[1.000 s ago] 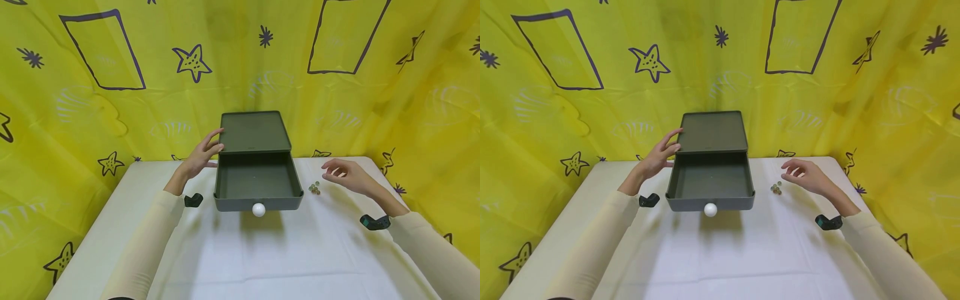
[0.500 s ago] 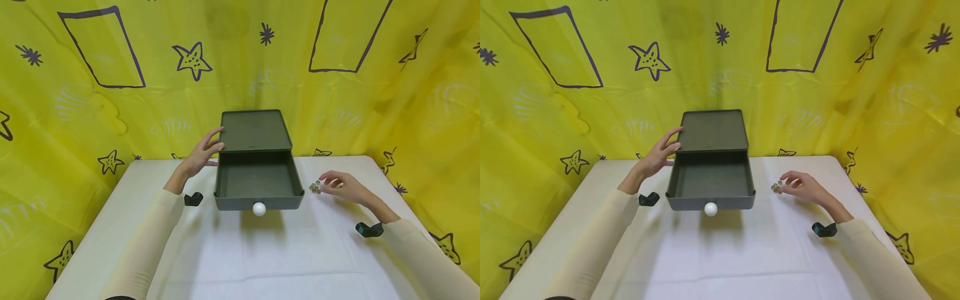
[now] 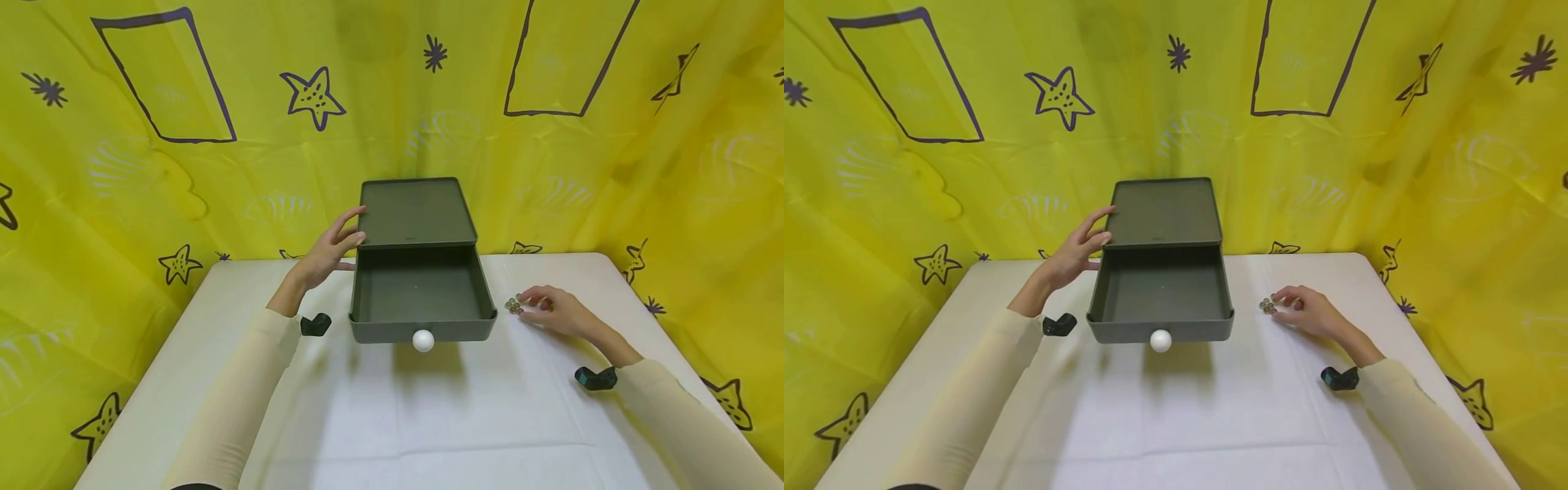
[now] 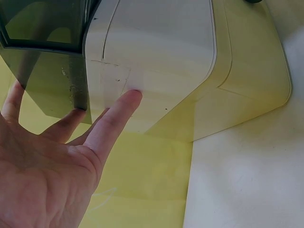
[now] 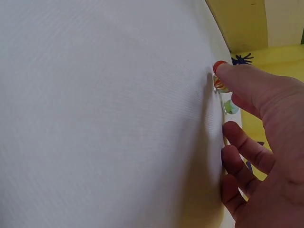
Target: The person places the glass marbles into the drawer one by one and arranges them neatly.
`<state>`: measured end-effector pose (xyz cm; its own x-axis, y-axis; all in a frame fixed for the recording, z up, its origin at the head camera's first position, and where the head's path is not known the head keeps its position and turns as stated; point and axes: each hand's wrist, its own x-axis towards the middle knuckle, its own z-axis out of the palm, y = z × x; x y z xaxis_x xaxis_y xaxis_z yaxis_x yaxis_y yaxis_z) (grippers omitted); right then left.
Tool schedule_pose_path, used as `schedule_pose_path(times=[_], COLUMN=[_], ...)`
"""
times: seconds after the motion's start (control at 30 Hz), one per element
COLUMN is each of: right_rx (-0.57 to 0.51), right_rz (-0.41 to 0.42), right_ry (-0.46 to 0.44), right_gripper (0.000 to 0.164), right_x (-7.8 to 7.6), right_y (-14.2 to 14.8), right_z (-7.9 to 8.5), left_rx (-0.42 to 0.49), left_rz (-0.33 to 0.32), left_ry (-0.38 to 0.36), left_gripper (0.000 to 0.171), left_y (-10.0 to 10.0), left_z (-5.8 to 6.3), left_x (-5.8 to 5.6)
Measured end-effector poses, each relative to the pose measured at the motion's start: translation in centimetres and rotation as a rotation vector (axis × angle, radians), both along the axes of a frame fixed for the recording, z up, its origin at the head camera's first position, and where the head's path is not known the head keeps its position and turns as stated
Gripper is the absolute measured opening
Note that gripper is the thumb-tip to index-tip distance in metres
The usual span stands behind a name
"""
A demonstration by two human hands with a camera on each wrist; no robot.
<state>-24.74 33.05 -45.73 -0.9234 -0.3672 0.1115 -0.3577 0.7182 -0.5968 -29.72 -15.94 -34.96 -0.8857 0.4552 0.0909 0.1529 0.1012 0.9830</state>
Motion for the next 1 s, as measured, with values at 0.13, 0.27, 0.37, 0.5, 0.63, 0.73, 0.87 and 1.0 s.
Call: schedule_pose_path(times=[0.13, 0.27, 0.37, 0.5, 0.63, 0.73, 0.87, 1.0], right_rx=[0.012, 0.013, 0.011, 0.014, 0.013, 0.015, 0.017, 0.017], right_rz=[-0.025, -0.039, -0.045, -0.052, -0.055, -0.055, -0.054, -0.05], right_ry=[0.008, 0.014, 0.017, 0.023, 0.03, 0.032, 0.034, 0.041], right_gripper=[0.027, 0.024, 0.023, 0.02, 0.017, 0.015, 0.012, 0.01], right_x=[0.11, 0.22, 0.27, 0.33, 0.31, 0.32, 0.28, 0.18], right_y=[-0.16, -0.35, -0.44, -0.5, -0.5, -0.48, -0.39, -0.3], right_z=[-0.25, -0.37, -0.42, -0.49, -0.56, -0.56, -0.69, -0.89], left_rx=[0.0, -0.004, -0.004, 0.0, 0.001, 0.001, 0.0, -0.001], left_rz=[-0.003, 0.0, 0.001, 0.002, 0.0, -0.002, -0.002, 0.001], left_ry=[0.003, 0.001, 0.001, 0.0, 0.001, 0.002, 0.001, 0.001], left_gripper=[0.06, 0.061, 0.061, 0.061, 0.061, 0.061, 0.061, 0.061], left_y=[0.01, -0.01, -0.07, -0.05, -0.07, -0.12, -0.13, -0.11], left_z=[0.06, 0.09, 0.08, 0.03, -0.09, -0.14, -0.13, -0.08], left_x=[0.04, 0.1, 0.12, 0.06, -0.01, -0.04, -0.02, 0.02])
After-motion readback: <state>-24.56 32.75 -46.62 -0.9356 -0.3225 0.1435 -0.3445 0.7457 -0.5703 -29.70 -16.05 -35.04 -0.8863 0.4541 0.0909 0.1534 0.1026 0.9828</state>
